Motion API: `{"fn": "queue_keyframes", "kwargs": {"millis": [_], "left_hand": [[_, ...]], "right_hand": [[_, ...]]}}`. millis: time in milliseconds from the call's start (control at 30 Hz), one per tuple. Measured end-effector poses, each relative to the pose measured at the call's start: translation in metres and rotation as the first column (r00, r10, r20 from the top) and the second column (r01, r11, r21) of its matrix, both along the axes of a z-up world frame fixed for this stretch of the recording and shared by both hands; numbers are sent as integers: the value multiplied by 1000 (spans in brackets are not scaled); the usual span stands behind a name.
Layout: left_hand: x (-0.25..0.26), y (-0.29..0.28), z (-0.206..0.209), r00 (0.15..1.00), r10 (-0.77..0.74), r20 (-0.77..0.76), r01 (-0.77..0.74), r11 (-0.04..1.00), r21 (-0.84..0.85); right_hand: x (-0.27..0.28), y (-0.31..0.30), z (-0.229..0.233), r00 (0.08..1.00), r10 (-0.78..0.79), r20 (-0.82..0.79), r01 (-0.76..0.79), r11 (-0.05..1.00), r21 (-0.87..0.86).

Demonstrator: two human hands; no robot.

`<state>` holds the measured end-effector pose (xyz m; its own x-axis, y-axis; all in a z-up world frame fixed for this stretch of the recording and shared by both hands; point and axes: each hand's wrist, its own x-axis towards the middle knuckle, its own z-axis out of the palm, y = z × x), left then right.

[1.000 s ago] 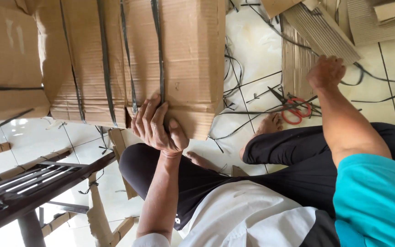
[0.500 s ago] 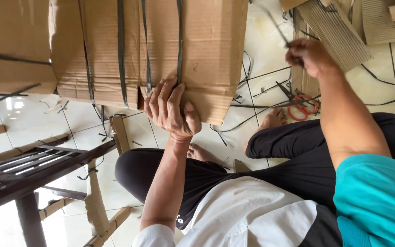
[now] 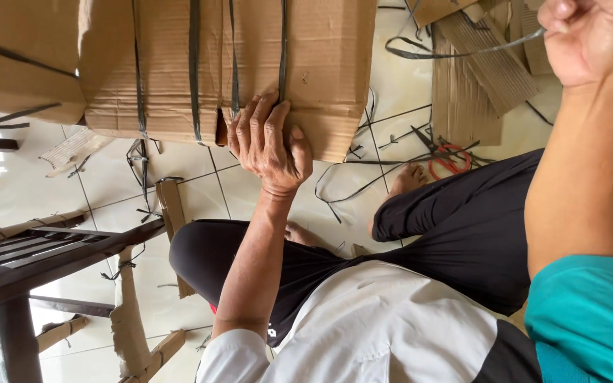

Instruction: Wrapping a wooden chair with protective cardboard and securing it with plastic straps for transport.

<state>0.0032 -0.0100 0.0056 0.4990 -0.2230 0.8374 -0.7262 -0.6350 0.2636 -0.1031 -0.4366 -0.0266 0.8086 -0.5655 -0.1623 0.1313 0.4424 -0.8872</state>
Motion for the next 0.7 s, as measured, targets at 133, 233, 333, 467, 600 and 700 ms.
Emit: {"fn": "queue_keyframes", "kwargs": {"millis": [133,233,333,467,600,700], "left_hand": [[-1,3,8,999,-32,-18,32,999,21],[-8,8,10,984,-26,-176,37,998,59],[-25,11,11,941,-122,-316,110,992,-57],[-61,5,43,935,-273,-227,225,950,-215],[-70,15,90,93,-946,-310,-9,311,-950],[-59,25,94,175,-955,-238,-115,220,-969]], "right_hand": [[-17,18,22,994,24,111,-22,999,-25],[-21,42,43,975,200,99,-170,953,-250],[-17,105,86,922,324,211,-233,901,-367],[-26,179,119,838,545,21,-464,734,-497],[-14,215,127,573,778,-259,-737,350,-579],[-11,229,122,476,833,-283,-841,336,-424]]}}
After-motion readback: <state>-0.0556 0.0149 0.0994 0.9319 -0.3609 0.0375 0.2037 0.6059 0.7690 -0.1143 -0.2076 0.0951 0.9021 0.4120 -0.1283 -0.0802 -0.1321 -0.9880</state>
